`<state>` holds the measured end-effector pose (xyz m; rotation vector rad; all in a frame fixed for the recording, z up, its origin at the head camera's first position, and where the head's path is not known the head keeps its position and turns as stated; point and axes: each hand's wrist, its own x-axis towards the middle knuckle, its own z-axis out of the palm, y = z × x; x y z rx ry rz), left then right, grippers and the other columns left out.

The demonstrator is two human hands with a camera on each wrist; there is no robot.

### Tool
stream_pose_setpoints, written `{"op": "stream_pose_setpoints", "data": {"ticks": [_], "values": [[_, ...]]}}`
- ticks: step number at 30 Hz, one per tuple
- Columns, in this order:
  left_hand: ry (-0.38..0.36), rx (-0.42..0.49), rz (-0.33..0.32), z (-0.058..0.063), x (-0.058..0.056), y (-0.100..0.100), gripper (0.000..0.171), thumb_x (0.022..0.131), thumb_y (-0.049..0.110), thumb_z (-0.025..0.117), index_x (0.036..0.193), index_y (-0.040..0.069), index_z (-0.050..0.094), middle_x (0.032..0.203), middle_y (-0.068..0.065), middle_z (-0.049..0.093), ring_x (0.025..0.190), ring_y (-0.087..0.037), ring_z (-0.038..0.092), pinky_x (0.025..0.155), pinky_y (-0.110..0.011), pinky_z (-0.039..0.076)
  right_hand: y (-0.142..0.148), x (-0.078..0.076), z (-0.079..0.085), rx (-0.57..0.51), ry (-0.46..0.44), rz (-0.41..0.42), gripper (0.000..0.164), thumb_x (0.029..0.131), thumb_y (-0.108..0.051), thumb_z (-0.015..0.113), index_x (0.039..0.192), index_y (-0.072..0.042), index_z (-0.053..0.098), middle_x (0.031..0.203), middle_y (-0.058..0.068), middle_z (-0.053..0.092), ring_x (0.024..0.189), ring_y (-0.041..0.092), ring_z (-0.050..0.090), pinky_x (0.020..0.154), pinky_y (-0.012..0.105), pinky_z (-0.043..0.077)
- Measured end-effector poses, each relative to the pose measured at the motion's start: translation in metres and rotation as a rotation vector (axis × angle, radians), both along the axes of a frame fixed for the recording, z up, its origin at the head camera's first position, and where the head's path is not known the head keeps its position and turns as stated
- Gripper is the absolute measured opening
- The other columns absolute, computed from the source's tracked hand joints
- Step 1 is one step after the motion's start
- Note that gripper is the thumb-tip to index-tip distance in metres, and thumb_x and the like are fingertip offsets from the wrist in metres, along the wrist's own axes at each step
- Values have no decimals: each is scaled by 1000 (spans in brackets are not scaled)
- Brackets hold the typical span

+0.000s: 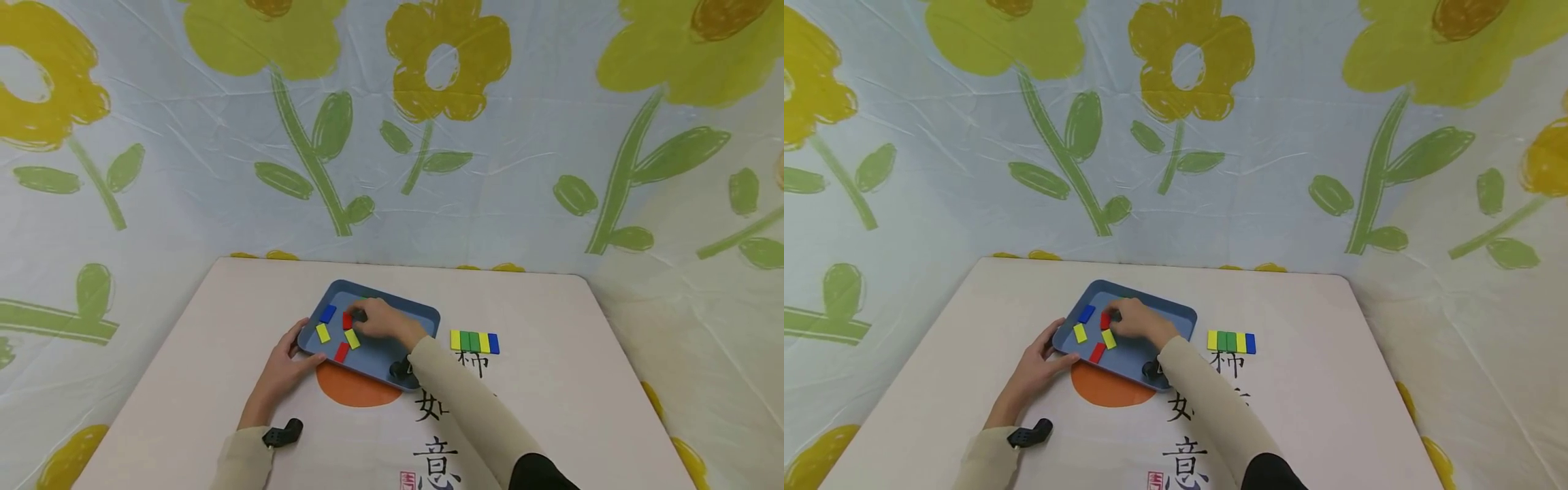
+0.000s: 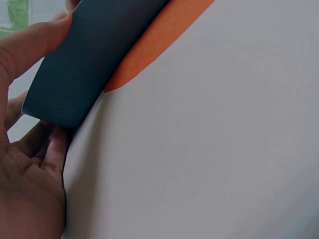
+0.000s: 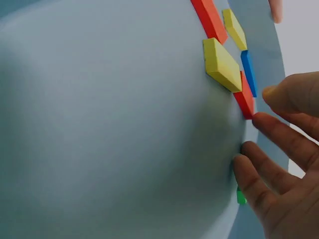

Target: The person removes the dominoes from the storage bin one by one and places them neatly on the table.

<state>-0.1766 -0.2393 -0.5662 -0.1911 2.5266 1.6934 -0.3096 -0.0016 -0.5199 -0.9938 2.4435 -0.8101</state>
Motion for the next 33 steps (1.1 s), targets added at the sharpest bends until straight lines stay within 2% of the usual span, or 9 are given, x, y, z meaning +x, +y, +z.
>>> {"op": "stream_pose_setpoints", "data": {"ticks": [6,12,22,29,33], "values": [[-8,-6,7,0,0,0,94,90,39,83,166,28,28,173,-14,25,156,-37,34,126,-52,33,-7,-4,-5,2,24,-8,43,100,-11,67,143,-7,63,143,10,65,135,27,59,114,42,50],[7,1,-4,2,0,1,95,90,37,84,166,26,28,172,-15,26,155,-38,37,126,-54,34,-10,-8,-8,9,51,-17,46,97,-10,73,142,-5,63,142,12,65,134,27,59,116,42,49],[14,-10,-4,1,-1,1,95,90,36,84,166,24,28,172,-15,27,156,-37,35,126,-53,33,-18,-9,-17,61,126,2,46,97,-18,75,140,-7,65,140,11,63,124,23,59,108,37,52],[11,-9,-3,1,0,1,95,90,36,84,166,25,28,172,-15,26,156,-37,35,126,-51,34,-18,-8,-18,54,107,-31,44,95,-17,75,137,-6,68,140,13,63,127,26,58,112,39,50],[18,-10,-2,1,1,0,94,90,34,84,166,25,29,172,-14,26,156,-37,35,126,-51,34,-16,-6,-17,38,80,-58,45,93,-17,78,135,-7,69,137,13,63,120,25,58,107,39,52]]}}
